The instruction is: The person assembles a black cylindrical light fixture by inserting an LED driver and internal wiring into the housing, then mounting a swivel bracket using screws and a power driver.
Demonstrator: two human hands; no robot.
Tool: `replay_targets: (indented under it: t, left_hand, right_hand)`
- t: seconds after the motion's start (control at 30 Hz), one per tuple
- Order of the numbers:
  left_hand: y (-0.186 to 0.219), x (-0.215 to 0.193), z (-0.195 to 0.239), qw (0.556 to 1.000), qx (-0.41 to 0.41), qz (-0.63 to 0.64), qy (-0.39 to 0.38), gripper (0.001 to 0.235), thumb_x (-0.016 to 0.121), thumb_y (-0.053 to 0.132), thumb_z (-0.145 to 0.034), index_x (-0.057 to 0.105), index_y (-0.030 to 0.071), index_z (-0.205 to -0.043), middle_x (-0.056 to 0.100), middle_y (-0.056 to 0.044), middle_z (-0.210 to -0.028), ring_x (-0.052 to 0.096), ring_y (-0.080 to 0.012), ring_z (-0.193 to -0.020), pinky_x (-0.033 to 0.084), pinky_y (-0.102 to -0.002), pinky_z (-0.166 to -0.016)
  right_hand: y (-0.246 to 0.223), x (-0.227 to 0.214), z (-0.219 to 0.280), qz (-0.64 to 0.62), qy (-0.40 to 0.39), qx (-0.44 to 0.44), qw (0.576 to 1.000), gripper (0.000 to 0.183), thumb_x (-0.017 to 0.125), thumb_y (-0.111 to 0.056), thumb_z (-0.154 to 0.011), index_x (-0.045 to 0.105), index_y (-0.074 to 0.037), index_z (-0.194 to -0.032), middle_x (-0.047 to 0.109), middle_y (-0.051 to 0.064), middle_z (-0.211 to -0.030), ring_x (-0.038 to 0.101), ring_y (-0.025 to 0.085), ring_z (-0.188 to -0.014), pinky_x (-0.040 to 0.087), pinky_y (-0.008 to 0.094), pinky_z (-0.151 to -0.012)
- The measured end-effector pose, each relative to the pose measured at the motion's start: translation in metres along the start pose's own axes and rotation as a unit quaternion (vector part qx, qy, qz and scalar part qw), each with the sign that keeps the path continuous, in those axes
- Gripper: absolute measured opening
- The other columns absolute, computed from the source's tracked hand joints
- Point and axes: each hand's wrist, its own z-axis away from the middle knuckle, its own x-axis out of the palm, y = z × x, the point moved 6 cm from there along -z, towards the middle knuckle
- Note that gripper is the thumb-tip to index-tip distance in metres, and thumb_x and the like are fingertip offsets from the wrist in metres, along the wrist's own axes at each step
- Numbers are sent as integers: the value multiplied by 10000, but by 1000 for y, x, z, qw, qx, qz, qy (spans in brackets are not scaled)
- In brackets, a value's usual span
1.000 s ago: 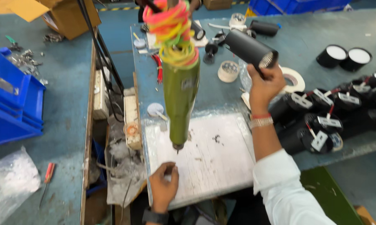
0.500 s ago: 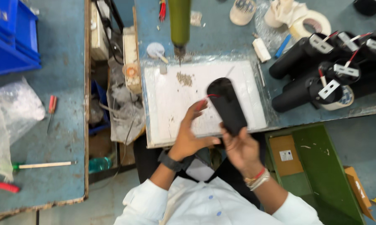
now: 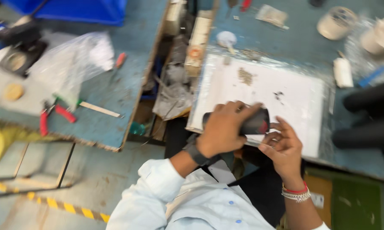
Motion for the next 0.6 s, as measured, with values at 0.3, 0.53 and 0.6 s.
replay_targets:
  t: [0.3,0.53,0.6]
  left_hand:
    - [-31,35,15,983,-44,-177,-8,757,704,130,-770,519,302,-1484,633,-58,-1035,626,-271,-989,454,-458,-840]
    - [-50,59,22,979,-55,-195,-8,589,641,155,-875,578,355,-1425,644,-20,-1032,642,-235,-995,479,-425,-832]
    - [-55,61,22,979,-58,-197,1,561,631,159,-901,585,361,-1422,644,-18,-1030,646,-232,-998,482,-425,-835]
  right_hand:
    - [24,5,-23,-100,5,-70,993,281,715,34,-1027,583,90,-1269,688,163,-1102,653,139,-784,544,262,-725]
    - [58,-8,-39,20,-52,-61,997,244,714,149,-956,586,184,-1161,669,243,-992,670,205,-835,566,315,-835]
    - [60,-9,-42,7,-33,-59,998,103,704,140,-1034,620,181,-1079,667,253,-911,687,225,-764,577,318,-758]
